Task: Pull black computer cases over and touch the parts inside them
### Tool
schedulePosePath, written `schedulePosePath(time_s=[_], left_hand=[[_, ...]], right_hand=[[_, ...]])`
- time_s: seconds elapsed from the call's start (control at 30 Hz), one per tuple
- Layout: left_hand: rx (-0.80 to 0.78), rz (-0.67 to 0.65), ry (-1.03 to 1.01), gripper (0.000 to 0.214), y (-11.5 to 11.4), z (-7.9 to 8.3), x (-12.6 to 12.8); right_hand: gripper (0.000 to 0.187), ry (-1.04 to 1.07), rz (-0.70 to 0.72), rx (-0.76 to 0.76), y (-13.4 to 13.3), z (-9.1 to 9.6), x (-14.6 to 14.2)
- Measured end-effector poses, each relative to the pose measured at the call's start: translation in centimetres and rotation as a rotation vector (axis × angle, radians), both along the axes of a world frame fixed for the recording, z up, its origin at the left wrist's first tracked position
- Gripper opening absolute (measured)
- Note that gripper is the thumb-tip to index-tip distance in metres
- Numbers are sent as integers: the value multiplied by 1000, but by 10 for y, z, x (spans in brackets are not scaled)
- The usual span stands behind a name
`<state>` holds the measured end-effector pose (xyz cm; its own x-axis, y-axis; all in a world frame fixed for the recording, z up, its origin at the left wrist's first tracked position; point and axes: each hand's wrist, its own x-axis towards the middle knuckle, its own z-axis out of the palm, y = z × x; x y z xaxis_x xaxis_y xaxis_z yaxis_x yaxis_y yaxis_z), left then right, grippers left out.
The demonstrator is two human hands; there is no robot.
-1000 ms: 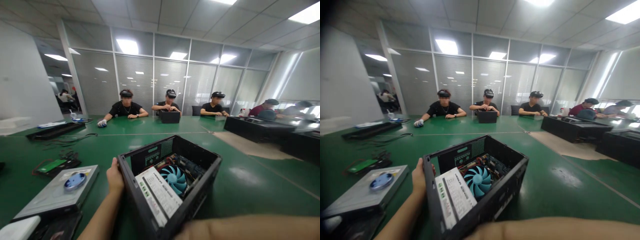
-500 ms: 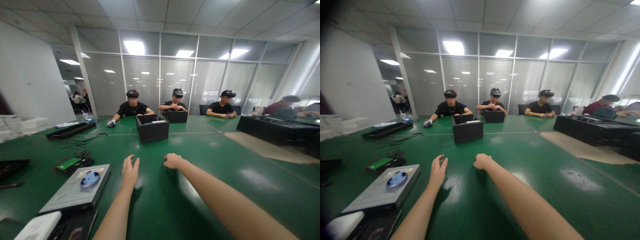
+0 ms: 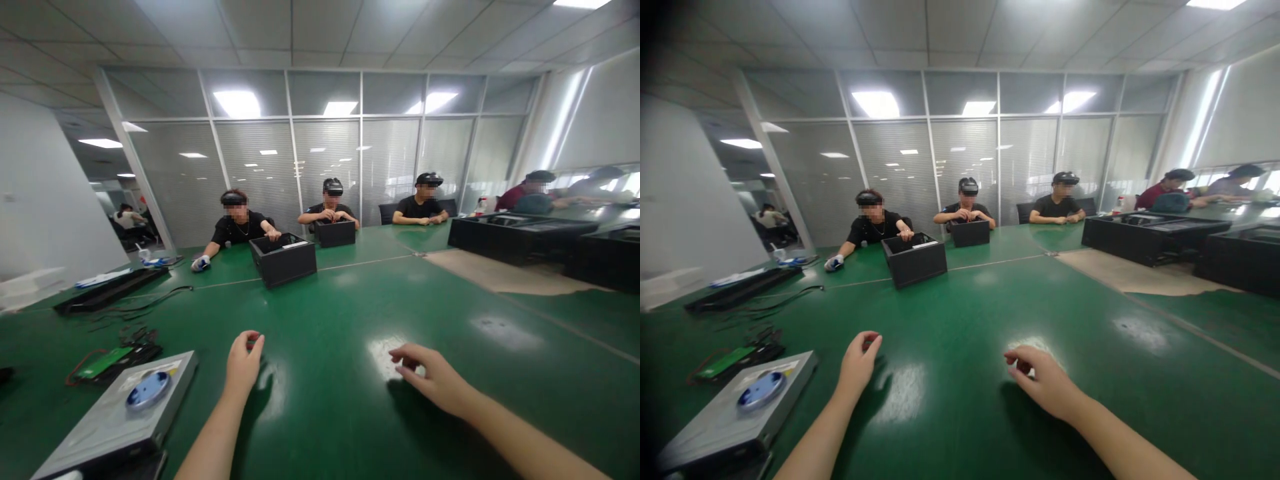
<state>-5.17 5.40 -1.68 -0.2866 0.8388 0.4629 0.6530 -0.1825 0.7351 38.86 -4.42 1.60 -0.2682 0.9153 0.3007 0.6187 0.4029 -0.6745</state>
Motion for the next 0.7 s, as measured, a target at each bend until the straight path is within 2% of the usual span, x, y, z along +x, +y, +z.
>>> schedulePosePath(time_s=[0.13,0.27,0.43,0.57,0.63,0.7], left_hand=[[-18,-43,70,33,-11,5,13],[-34,-92,125,29,-24,11,25],[-55,-125,176,23,-34,12,36],[-78,-169,216,20,-38,13,48],[-50,-187,222,20,-44,26,59],[67,-216,211,19,-56,54,74]], right_hand=[[36,211,-194,-6,25,-9,28],[43,311,-235,-124,40,-19,46],[44,271,-309,-205,44,-34,57],[36,99,-375,-60,47,-49,55],[32,15,-335,-7,46,-49,51],[28,-1,-304,6,45,-44,47]])
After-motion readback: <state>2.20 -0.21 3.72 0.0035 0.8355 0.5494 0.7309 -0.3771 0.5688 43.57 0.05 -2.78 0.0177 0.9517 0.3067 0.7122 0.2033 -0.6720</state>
